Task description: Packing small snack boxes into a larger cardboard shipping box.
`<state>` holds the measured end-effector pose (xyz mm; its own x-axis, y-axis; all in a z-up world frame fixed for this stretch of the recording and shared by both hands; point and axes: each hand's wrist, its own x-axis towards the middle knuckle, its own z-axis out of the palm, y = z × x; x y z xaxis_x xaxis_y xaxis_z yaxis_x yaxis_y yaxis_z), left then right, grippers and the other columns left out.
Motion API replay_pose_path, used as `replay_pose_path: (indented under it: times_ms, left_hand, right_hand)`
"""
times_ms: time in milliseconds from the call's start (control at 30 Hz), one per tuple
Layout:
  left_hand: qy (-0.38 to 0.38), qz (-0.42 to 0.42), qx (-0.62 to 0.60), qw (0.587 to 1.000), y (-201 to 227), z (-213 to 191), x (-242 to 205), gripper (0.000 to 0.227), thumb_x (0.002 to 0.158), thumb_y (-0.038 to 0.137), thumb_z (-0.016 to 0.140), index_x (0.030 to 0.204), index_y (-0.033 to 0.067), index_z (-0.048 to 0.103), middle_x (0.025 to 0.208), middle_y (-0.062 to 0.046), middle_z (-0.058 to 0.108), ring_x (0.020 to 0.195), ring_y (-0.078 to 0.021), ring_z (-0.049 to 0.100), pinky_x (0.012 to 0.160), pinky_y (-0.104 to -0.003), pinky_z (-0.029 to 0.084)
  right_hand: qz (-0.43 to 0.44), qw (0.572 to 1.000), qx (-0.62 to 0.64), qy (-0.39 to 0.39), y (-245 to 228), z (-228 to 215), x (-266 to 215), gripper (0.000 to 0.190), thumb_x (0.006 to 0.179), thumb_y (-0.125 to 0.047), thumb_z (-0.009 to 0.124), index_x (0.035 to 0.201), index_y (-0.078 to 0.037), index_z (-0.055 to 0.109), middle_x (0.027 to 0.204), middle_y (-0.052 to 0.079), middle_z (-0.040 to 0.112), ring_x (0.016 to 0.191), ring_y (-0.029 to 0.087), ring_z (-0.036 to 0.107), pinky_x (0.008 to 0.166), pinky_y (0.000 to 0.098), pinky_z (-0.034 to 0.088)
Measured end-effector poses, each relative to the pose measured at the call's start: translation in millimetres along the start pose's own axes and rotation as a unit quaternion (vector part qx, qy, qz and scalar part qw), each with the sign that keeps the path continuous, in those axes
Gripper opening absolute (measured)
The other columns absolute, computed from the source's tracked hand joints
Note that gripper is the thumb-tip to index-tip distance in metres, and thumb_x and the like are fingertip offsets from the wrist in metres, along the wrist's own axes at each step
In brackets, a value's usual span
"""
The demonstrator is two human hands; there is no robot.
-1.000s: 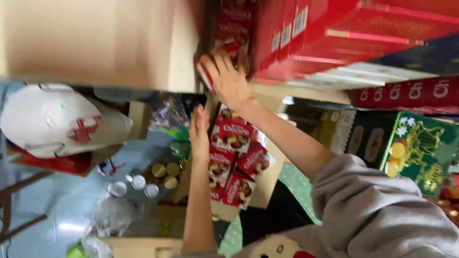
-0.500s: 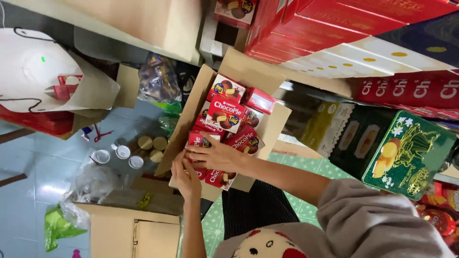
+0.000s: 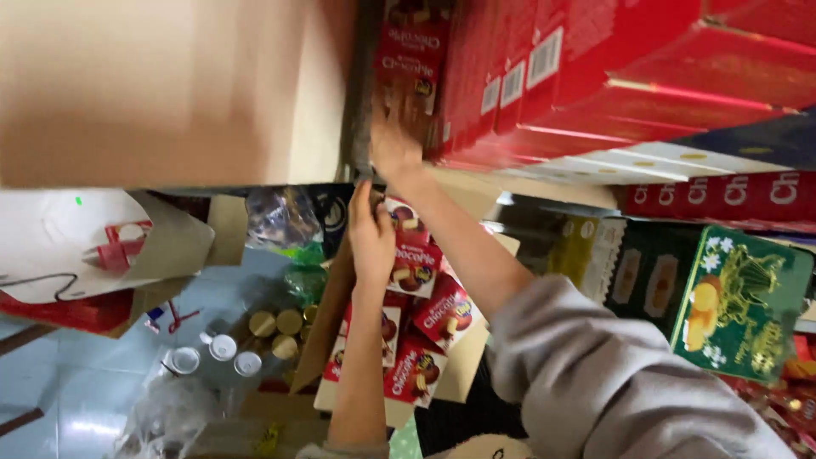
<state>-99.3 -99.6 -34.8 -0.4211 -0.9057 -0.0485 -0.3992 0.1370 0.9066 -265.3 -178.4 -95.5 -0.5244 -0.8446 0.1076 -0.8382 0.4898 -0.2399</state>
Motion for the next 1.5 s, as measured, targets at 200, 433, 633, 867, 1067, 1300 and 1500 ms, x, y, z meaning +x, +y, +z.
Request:
replay_pose_path:
  times_ms: [200, 433, 633, 867, 1067, 1300, 1500]
  left_hand:
    - [-0.09, -0.034, -0.009, 0.995, -16.9, 19.3, 61.6, 0.039, 0.111, 0.008, 0.058, 0.15, 0.0001, 0.062, 0.151, -0.025, 0.064, 0.136, -0.0438, 0.066, 0.11, -0.045, 0.055]
    - [-0.053, -0.108, -0.178, 0.977, -57.6, 42.8, 66.8, 0.045, 0.118, 0.02, 0.059, 0.158, 0.0019, 0.053, 0.152, -0.02, 0.069, 0.14, -0.0331, 0.069, 0.117, -0.044, 0.052]
    - [-0.05, -0.281, -0.448, 0.847, -45.2, 24.4, 80.7, 0.082, 0.101, 0.027, 0.075, 0.168, 0.0129, 0.029, 0.155, -0.008, 0.059, 0.134, -0.0204, 0.064, 0.1, -0.043, 0.058]
    - [0.002, -0.168, -0.307, 0.937, -32.6, -10.0, 16.0, 0.06, 0.1, 0.009, 0.09, 0.149, -0.0042, 0.058, 0.137, -0.02, 0.069, 0.119, -0.0231, 0.07, 0.107, -0.041, 0.058]
    - [0.088, -0.084, -0.182, 0.976, -5.7, -45.4, -67.2, 0.077, 0.083, -0.004, 0.092, 0.145, 0.0, 0.047, 0.138, -0.015, 0.063, 0.124, -0.02, 0.067, 0.108, -0.039, 0.058]
    - [0.091, -0.142, -0.206, 0.964, -6.7, -73.7, -113.7, 0.069, 0.089, 0.0, 0.089, 0.143, -0.001, 0.047, 0.141, -0.016, 0.062, 0.13, -0.0202, 0.064, 0.111, -0.039, 0.057]
    - [0.113, -0.148, -0.214, 0.959, -0.9, -77.9, -109.1, 0.064, 0.091, 0.002, 0.089, 0.141, 0.0008, 0.048, 0.132, -0.013, 0.063, 0.122, -0.0185, 0.066, 0.105, -0.037, 0.058]
  right_hand:
    - [0.047, 0.985, -0.147, -0.072, 34.8, 75.8, 66.4, 0.092, 0.087, -0.023, 0.084, 0.163, 0.0, 0.039, 0.16, 0.028, 0.041, 0.148, 0.048, 0.041, 0.113, 0.0751, 0.037]
    - [0.065, 0.986, -0.082, -0.13, 15.0, 18.7, 57.0, 0.113, 0.06, -0.025, 0.096, 0.157, -0.006, 0.043, 0.154, 0.02, 0.046, 0.141, 0.04, 0.045, 0.102, 0.0577, 0.044]
    - [-0.054, 0.991, 0.113, -0.052, -6.9, -73.5, -5.5, 0.102, 0.07, -0.023, 0.095, 0.156, -0.002, 0.043, 0.148, 0.025, 0.049, 0.14, 0.048, 0.049, 0.117, 0.0598, 0.043]
    - [-0.033, 0.928, 0.37, -0.024, 9.1, -114.9, -27.5, 0.062, 0.102, -0.005, 0.074, 0.16, -0.006, 0.054, 0.157, 0.02, 0.056, 0.151, 0.04, 0.056, 0.13, 0.0458, 0.047]
    - [0.082, 0.987, 0.071, 0.118, 24.1, 66.8, 115.8, 0.086, 0.079, -0.021, 0.08, 0.156, 0.0, 0.048, 0.162, 0.026, 0.044, 0.153, 0.048, 0.04, 0.127, 0.0576, 0.039]
    - [0.1, 0.99, -0.082, -0.048, 58.4, 118.4, 135.9, 0.066, 0.105, -0.028, 0.067, 0.165, -0.008, 0.046, 0.176, 0.022, 0.035, 0.157, 0.045, 0.038, 0.104, 0.059, 0.052]
    - [0.059, 0.978, -0.147, 0.138, 66.3, 132.0, 132.2, 0.082, 0.091, -0.02, 0.077, 0.167, -0.008, 0.046, 0.173, 0.021, 0.035, 0.156, 0.038, 0.042, 0.1, 0.0462, 0.063]
